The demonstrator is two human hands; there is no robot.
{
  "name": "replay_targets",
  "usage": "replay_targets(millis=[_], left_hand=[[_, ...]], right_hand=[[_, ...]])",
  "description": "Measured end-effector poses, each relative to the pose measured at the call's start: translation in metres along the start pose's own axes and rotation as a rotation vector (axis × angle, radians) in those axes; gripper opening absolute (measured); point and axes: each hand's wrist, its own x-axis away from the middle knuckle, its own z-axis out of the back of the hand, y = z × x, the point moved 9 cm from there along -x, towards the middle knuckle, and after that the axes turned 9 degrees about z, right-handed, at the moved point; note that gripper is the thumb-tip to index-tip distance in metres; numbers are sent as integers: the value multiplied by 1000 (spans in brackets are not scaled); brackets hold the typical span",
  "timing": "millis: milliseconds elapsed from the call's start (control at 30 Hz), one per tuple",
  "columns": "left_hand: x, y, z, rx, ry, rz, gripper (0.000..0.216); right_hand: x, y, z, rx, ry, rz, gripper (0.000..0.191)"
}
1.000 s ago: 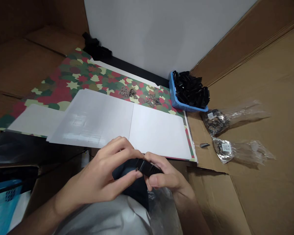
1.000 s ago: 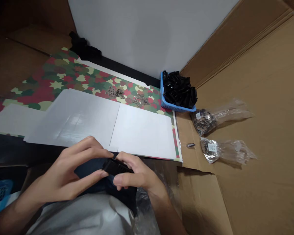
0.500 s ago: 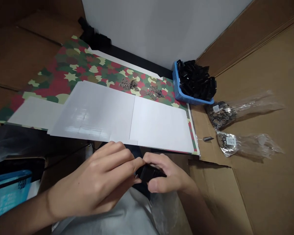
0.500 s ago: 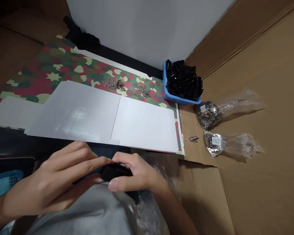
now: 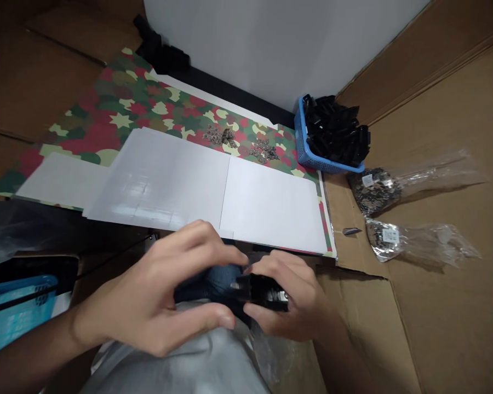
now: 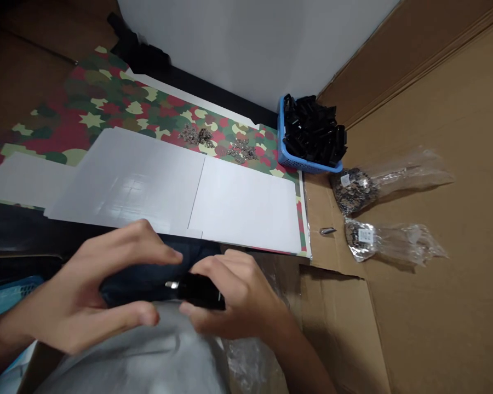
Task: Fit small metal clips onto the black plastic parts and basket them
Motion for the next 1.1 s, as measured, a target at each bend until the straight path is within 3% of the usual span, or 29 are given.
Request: replay_targets(millis=[100, 200, 467, 700, 800, 867, 967, 1033, 1100], left_hand=[[4, -11, 1, 147, 101, 125, 19], [7, -12, -5, 167, 183, 178, 7], [7, -6, -7, 154, 304, 184, 9], [7, -7, -9, 158, 303, 170, 11], [7, -9, -9, 171, 305, 180, 10], [7, -9, -9, 182, 281, 175, 8], [8, -11, -7, 174, 224, 163, 13], [9, -12, -5, 143, 191, 157, 24], [10, -11, -3, 101, 191, 121, 30]], right_hand=[[3, -15, 5, 321, 111, 145, 25], [8, -17, -2, 430, 116, 206, 35], [13, -21, -12, 547, 115, 258, 39], [13, -20, -14, 566, 73, 260, 46], [11, -20, -14, 545, 73, 257, 40], [10, -14, -9, 377, 134, 172, 31], [13, 19, -15, -222, 132, -191, 17], [21, 34, -37, -656, 38, -448, 28], [25, 35, -50, -946, -23, -588, 37]])
